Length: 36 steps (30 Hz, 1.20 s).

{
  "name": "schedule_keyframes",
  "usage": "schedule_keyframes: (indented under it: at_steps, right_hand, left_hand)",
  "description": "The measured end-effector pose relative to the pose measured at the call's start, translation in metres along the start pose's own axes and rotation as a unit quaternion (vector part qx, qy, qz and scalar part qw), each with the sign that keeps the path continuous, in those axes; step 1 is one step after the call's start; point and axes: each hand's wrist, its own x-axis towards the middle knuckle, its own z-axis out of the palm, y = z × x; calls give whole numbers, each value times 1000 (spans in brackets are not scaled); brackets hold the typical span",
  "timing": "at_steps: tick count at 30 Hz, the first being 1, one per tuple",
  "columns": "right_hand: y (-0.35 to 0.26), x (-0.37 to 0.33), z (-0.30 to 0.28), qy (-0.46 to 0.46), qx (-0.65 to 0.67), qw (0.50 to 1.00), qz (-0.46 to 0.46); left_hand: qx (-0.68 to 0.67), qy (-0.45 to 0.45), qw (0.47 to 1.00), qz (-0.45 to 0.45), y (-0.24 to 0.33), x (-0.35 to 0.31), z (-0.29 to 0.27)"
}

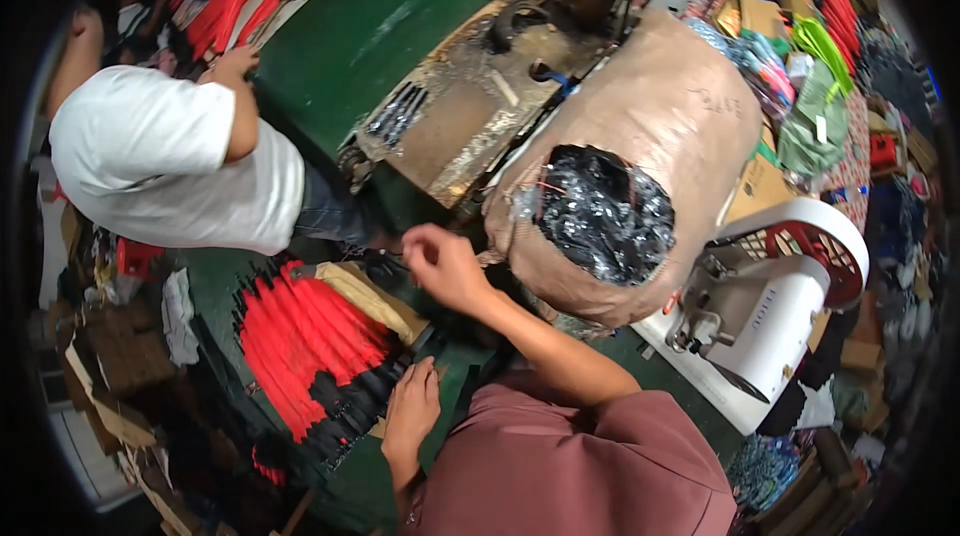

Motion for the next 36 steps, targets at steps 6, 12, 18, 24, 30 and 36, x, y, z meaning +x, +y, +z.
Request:
schedule_keyframes:
  at_steps: [6, 12, 18, 24, 30, 36]
  right_hand:
    - [-32, -61, -80, 144, -169, 975, -30]
    - [-52, -42, -188, 321, -424, 835, -141]
    - [-17, -7, -242, 247, -590, 768, -34]
    - [-7, 24, -254, 103, -744, 656, 69]
    - [-6, 49, -261, 45, -727, 669, 148]
    - [-22, 52, -244, 24, -726, 655, 211]
  left_hand:
    - [35, -8, 995, 93, 25, 30, 2]
    - [38, -15, 990, 133, 44, 38, 8]
    - [50, -27, 989, 138, 43, 31, 8]
    - [46, 33, 993, 102, 28, 22, 11]
    - [30, 58, 994, 86, 16, 17, 6]
    - [40, 83, 993, 80, 3, 22, 8]
